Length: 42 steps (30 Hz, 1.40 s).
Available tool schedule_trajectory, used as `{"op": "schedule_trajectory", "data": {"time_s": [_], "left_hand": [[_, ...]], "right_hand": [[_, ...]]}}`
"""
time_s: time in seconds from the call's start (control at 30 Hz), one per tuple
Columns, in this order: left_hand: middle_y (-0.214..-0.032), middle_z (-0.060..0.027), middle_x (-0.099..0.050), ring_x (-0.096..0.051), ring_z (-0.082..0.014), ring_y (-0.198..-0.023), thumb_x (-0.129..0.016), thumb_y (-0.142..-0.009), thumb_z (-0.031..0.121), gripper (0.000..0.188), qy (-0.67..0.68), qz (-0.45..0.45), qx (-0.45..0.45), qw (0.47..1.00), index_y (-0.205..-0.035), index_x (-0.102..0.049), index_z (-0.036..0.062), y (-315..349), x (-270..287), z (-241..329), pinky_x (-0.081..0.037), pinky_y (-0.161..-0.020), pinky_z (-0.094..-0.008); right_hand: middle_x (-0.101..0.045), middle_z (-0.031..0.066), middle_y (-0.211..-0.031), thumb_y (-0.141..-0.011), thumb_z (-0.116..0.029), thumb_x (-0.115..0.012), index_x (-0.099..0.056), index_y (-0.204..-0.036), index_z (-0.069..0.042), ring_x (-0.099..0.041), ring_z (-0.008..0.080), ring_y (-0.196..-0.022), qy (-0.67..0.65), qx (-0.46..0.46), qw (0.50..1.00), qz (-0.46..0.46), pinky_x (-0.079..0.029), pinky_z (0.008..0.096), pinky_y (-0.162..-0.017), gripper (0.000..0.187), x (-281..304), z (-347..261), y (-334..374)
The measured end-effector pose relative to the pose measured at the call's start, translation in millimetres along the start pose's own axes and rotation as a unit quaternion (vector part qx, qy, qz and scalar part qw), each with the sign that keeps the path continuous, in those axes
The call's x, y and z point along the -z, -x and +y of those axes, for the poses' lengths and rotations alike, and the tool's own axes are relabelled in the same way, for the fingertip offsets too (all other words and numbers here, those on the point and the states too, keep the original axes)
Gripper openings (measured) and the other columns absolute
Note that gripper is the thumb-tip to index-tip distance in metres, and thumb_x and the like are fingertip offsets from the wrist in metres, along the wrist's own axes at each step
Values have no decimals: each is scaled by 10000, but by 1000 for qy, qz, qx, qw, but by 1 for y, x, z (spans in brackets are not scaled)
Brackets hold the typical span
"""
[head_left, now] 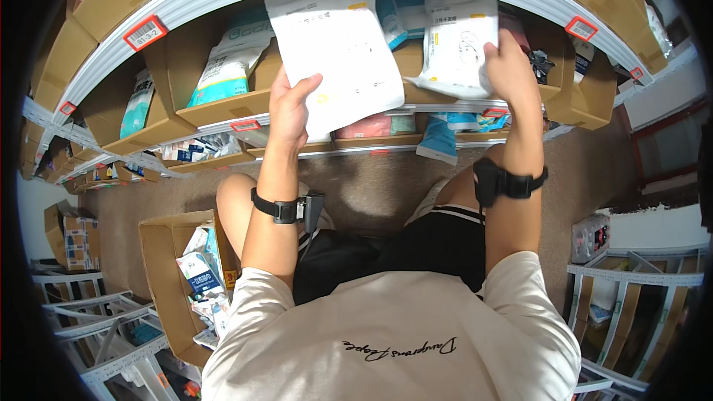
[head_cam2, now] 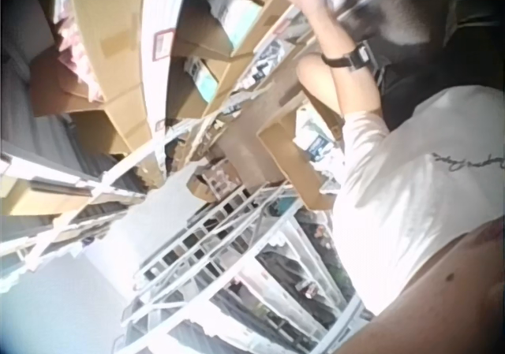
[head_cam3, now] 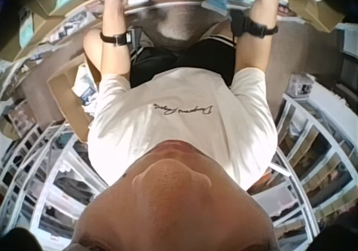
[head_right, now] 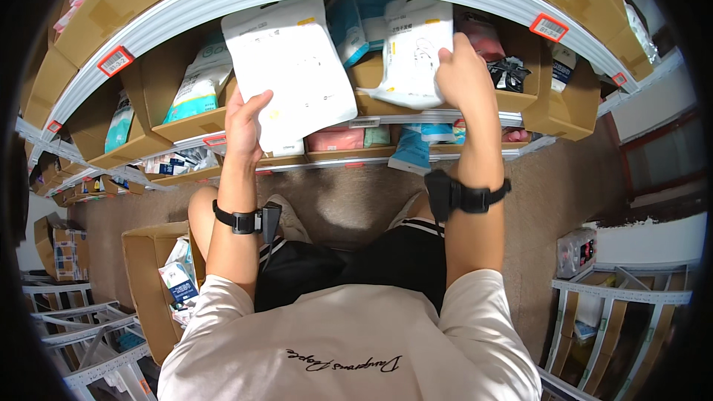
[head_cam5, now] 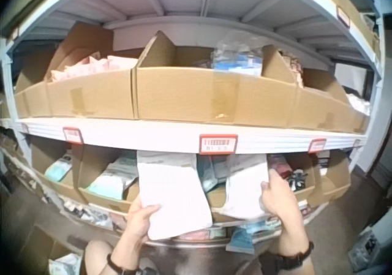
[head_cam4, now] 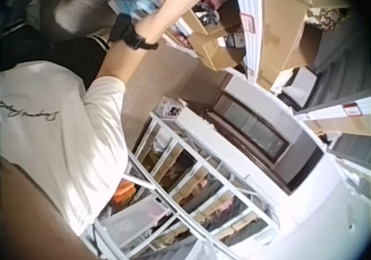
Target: Sort and organize packaged hygiene products from a box onto warehouse shelves.
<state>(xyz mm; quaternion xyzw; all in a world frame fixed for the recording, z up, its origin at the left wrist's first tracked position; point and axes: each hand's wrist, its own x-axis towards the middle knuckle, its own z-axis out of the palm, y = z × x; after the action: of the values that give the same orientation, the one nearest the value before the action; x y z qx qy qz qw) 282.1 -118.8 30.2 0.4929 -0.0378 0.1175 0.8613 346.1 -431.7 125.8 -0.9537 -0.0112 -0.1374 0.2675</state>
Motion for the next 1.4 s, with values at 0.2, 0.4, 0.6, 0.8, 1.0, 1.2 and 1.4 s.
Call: {"op": "schedule_trajectory", "data": {"time_s": [0.2,0.4,0.6,0.8,1.0,1.2,1.4], "left_hand": [[-1222,-136,-632,-610,-219,-1115,-594,-859,15,446,-3,-4,3,1000,-1297,-525,-35,-3,-3,-9,-466,-975,-336],[-1222,-142,-635,-618,-220,-1104,-591,-853,12,448,-22,-29,13,999,-1294,-526,-43,2,-10,-15,-467,-977,-337],[-1218,-139,-635,-614,-213,-1109,-590,-842,0,465,-23,-51,19,998,-1300,-524,-44,4,-15,-20,-466,-982,-334],[-1217,-119,-605,-590,-181,-1099,-728,-888,263,610,-72,-90,-2,993,-1347,-464,-40,13,-27,-34,-480,-942,-324],[-1224,-114,-596,-555,-178,-1141,-736,-858,91,577,-90,-97,2,991,-1344,-450,-24,21,-42,-47,-450,-976,-334],[-1308,-192,-574,-635,-241,-1129,-573,-951,5,495,-100,-24,0,995,-1397,-360,-30,1,-34,-49,-559,-886,-302],[-1309,-179,-588,-634,-272,-1150,-523,-972,3,384,-152,-6,-19,988,-1342,-423,-19,-2,-28,-52,-539,-930,-324]], "right_hand": [[-695,131,-930,-1029,-90,-459,-541,-1083,0,-611,92,-810,-400,32,915,33,-469,246,-752,134,-26,48,45],[-697,111,-899,-1033,-89,-458,-524,-1080,3,-600,79,-791,-469,26,883,1,-467,237,-735,123,-43,50,52],[-686,94,-859,-1031,-89,-454,-525,-1033,-5,-567,74,-738,-479,8,878,11,-452,237,-679,110,-41,48,54],[-638,58,-794,-1008,-151,-491,-524,-998,-5,-576,98,-730,-383,1,924,12,-471,266,-680,150,-62,28,62],[-634,168,-1044,-938,-148,-639,-484,-1160,34,-613,186,-981,-488,39,872,16,-508,339,-840,326,-100,-20,67],[-692,146,-1064,-825,-174,-785,-555,-1247,33,-662,190,-964,-219,218,947,-87,-523,331,-849,524,-56,-15,-46],[-631,237,-1219,-925,-267,-621,-526,-1357,-63,-610,360,-1102,85,350,927,-104,-485,412,-937,487,-55,-37,-114]]}}
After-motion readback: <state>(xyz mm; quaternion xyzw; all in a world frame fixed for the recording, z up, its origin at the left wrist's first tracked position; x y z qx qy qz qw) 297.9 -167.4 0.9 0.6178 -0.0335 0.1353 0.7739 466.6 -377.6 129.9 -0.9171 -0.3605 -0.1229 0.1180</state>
